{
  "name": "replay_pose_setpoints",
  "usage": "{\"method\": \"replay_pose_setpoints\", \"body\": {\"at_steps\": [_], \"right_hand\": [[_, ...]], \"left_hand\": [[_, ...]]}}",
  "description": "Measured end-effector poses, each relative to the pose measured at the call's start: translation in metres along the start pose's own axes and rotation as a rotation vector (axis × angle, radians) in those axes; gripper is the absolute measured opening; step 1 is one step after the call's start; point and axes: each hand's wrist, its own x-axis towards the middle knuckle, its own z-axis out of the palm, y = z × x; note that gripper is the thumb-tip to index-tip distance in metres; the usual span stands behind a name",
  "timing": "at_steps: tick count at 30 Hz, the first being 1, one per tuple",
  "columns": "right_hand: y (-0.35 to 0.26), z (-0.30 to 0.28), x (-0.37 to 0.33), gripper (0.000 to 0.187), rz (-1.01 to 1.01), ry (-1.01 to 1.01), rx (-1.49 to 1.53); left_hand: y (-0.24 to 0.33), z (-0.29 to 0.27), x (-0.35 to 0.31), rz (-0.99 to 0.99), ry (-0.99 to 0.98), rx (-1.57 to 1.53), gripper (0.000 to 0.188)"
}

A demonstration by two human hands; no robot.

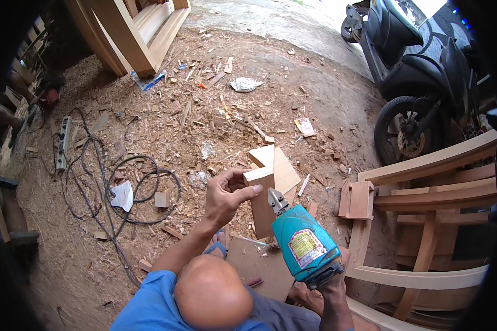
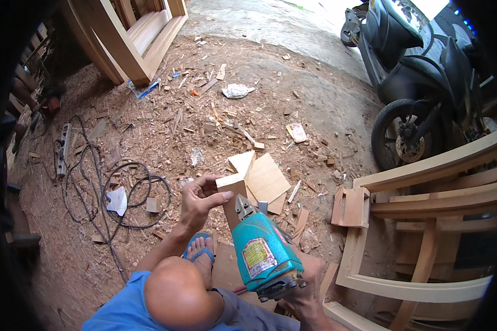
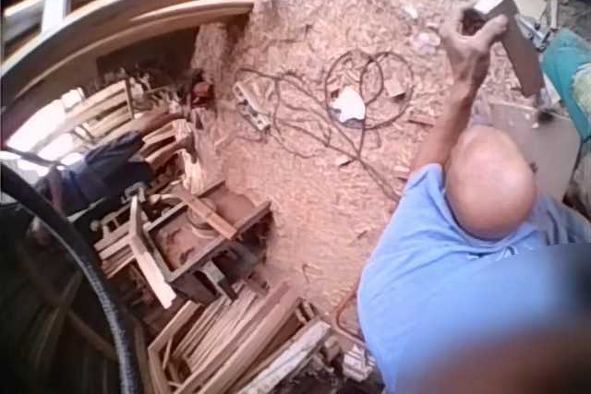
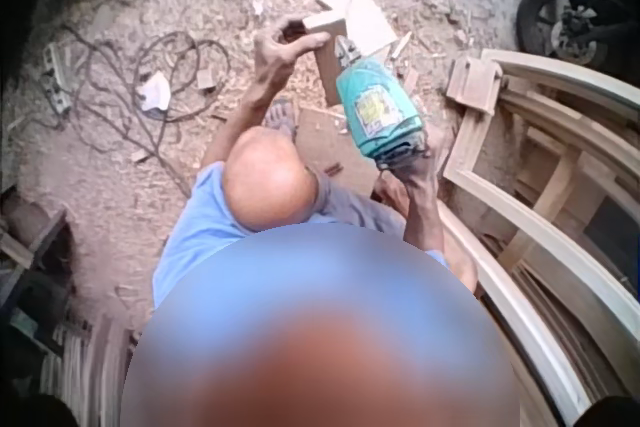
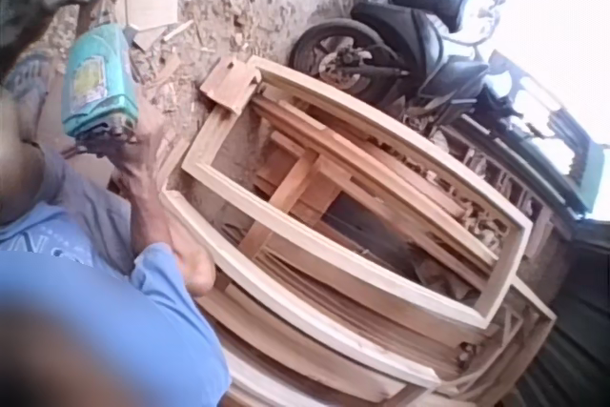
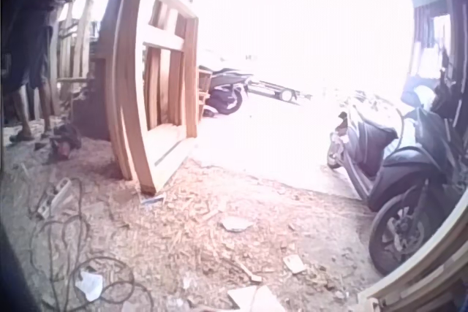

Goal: The person sits on the floor and assembles small wooden boxes by aligning cut pieces and fastening them with a handheld nail gun. They repeatedly pick up pieces, fit them together, and drive nails to secure joints.

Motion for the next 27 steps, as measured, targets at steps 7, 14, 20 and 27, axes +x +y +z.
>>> {"method": "replay_pose_setpoints", "body": {"at_steps": [7, 14, 20, 27], "right_hand": [[-0.013, -0.004, -0.005, 0.036, 0.048, -0.067, 0.021], [-0.009, -0.001, -0.009, 0.03, 0.013, 0.003, 0.048], [-0.002, -0.01, -0.018, 0.037, -0.008, -0.04, -0.052], [0.009, -0.01, -0.024, 0.035, -0.052, 0.097, -0.105]], "left_hand": [[0.003, 0.0, -0.014, -0.022, -0.049, 0.023, 0.04], [0.003, 0.003, -0.018, -0.008, -0.08, 0.053, 0.04], [0.002, 0.003, -0.02, -0.016, -0.072, 0.037, 0.042], [0.003, 0.001, -0.015, -0.083, -0.06, -0.004, 0.047]]}}
